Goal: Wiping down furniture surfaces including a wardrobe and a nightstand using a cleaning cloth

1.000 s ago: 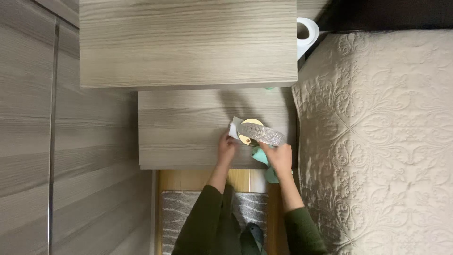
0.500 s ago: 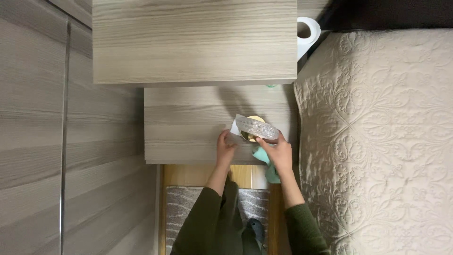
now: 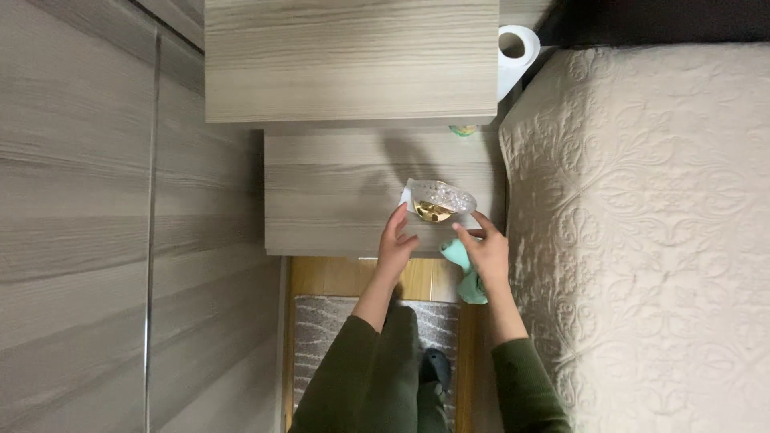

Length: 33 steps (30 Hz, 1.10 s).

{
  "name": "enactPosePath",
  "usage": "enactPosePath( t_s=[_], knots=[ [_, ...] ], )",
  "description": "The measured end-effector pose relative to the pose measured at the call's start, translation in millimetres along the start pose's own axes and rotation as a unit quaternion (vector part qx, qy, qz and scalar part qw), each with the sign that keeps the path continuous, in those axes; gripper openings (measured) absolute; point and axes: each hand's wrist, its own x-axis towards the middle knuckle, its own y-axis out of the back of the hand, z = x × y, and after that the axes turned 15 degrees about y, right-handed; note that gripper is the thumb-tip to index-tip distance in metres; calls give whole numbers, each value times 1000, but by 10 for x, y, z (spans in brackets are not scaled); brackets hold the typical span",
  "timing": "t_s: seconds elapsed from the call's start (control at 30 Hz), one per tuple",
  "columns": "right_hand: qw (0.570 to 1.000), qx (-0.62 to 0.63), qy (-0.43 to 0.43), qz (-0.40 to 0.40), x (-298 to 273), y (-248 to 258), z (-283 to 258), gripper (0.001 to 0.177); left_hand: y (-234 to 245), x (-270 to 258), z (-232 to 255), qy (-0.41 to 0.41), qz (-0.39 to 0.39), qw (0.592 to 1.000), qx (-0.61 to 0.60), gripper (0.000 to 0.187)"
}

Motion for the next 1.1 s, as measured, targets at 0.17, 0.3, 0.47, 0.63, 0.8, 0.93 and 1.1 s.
enactPosePath(
  t_s=[0.17, 0.3, 0.47, 0.63, 0.8, 0.93, 1.1],
  knots=[
    [1000, 12, 1, 7, -207, 262, -584, 51, -210, -323, 310, -33, -15, 999, -16, 94],
    [1000, 22, 10, 2, -298, 394, -790, 51, -319, -320, 259, -52, -16, 998, -32, 92],
    [1000, 18, -2, 0, -327, 490, -896, 49, -328, -346, 371, -51, -9, 997, -59, 92],
    [999, 32, -7, 18, -428, 641, -971, 45, -359, -510, 426, -55, -9, 997, -56, 90],
    [995, 71, -46, 52, -639, 984, -1462, 35, -465, -875, 693, -12, -51, 994, -95, 61],
    [990, 102, -54, 77, -717, 1120, -1567, 31, -545, -1248, 1061, -4, -66, 994, -92, 54],
    [955, 242, -112, 127, -952, 1277, -2146, 44, -691, -1754, 1451, 82, -145, 984, -57, 55]
  ],
)
